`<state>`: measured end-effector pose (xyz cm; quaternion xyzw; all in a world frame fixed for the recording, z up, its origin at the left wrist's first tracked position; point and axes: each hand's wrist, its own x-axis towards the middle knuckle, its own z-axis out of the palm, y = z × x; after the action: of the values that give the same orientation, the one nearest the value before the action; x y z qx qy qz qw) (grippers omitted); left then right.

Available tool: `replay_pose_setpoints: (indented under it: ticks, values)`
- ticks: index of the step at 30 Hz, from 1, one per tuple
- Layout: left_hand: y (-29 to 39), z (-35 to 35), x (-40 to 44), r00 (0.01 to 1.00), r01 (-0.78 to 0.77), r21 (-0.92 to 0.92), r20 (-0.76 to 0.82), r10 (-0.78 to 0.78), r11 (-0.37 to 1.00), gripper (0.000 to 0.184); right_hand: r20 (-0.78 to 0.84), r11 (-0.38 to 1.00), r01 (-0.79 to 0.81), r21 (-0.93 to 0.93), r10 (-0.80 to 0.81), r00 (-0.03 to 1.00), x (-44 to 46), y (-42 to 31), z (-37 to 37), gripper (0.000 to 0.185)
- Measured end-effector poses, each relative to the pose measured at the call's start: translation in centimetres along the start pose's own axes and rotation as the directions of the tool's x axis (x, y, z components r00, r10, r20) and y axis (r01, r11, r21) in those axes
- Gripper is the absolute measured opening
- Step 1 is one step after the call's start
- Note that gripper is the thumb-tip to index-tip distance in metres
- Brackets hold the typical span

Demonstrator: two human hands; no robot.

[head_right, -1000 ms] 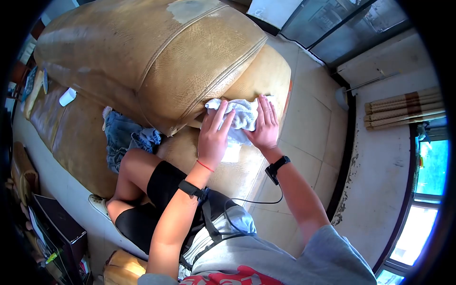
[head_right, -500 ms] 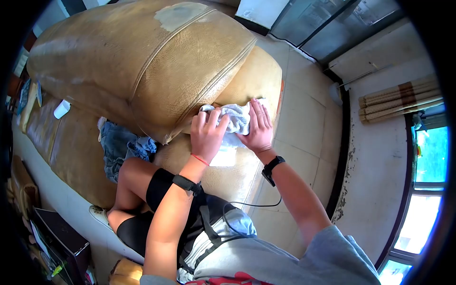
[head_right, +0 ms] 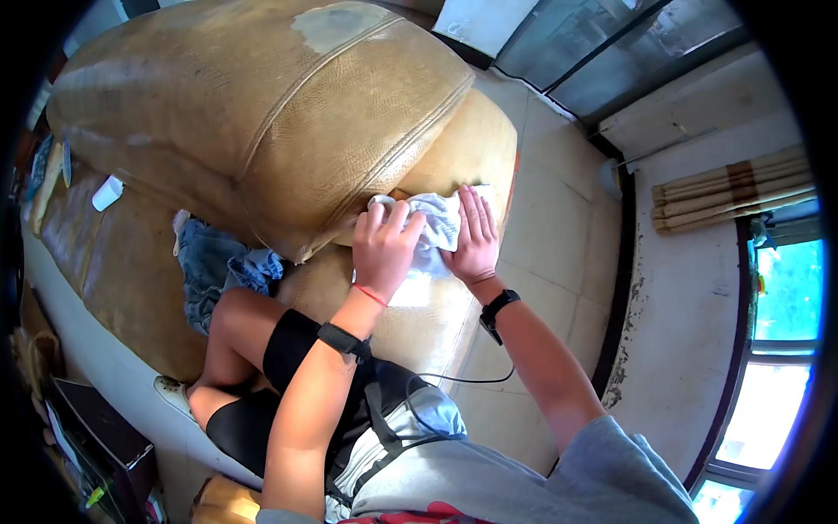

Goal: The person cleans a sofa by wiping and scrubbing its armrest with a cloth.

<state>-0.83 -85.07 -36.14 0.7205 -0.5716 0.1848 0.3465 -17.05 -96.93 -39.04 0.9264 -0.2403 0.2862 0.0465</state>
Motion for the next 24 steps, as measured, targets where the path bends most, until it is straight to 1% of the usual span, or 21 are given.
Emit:
replay_pose_setpoints:
  ticks: [1,4,5,7,11,14,20,23,24]
  values:
    - [0.01,-0.14,-0.11,1.000,-0.001,-0.007,-0.003,0.001,1.000,0.007,-0.007,1.000,-0.011,0.008,0.011,1.000,0.06,-0.11,-0.03,0.071]
    - [0.03,-0.37,-0.25,1.000,-0.005,-0.017,0.014,0.006,1.000,0.011,-0.017,1.000,-0.015,0.023,0.016,1.000,-0.03,0.07,0.08,0.083]
    - [-0.05,-0.38,-0.32,1.000,-0.009,-0.018,0.010,0.009,1.000,0.012,-0.011,0.999,-0.027,0.027,0.028,1.000,-0.04,0.11,0.03,0.091]
    - [-0.17,-0.41,-0.49,1.000,-0.008,-0.038,0.012,0.009,0.999,0.017,-0.030,0.999,-0.033,0.015,0.034,0.999,-0.25,0.24,0.46,0.092]
    - [-0.03,-0.36,-0.61,1.000,0.011,-0.070,0.018,-0.009,0.997,0.018,-0.050,0.999,-0.028,-0.015,0.027,0.998,-0.15,0.28,0.83,0.095]
    - [-0.01,-0.30,-0.74,0.999,0.020,-0.066,0.033,-0.018,0.998,0.019,-0.028,0.999,-0.050,-0.003,0.050,0.998,-0.11,0.00,0.64,0.089]
    - [0.27,-0.30,-0.77,0.999,0.032,-0.047,0.026,-0.031,0.998,0.018,0.004,1.000,-0.014,0.020,0.014,1.000,-0.19,0.12,0.20,0.074]
    - [0.33,-0.35,-0.83,0.999,0.025,-0.030,0.021,-0.025,0.999,0.017,0.017,0.999,0.020,-0.029,-0.019,1.000,-0.30,0.33,0.35,0.074]
    - [0.36,-0.30,-0.83,1.000,0.023,-0.027,0.019,-0.022,0.999,0.016,0.010,1.000,0.011,-0.014,-0.011,1.000,-0.28,0.27,0.29,0.075]
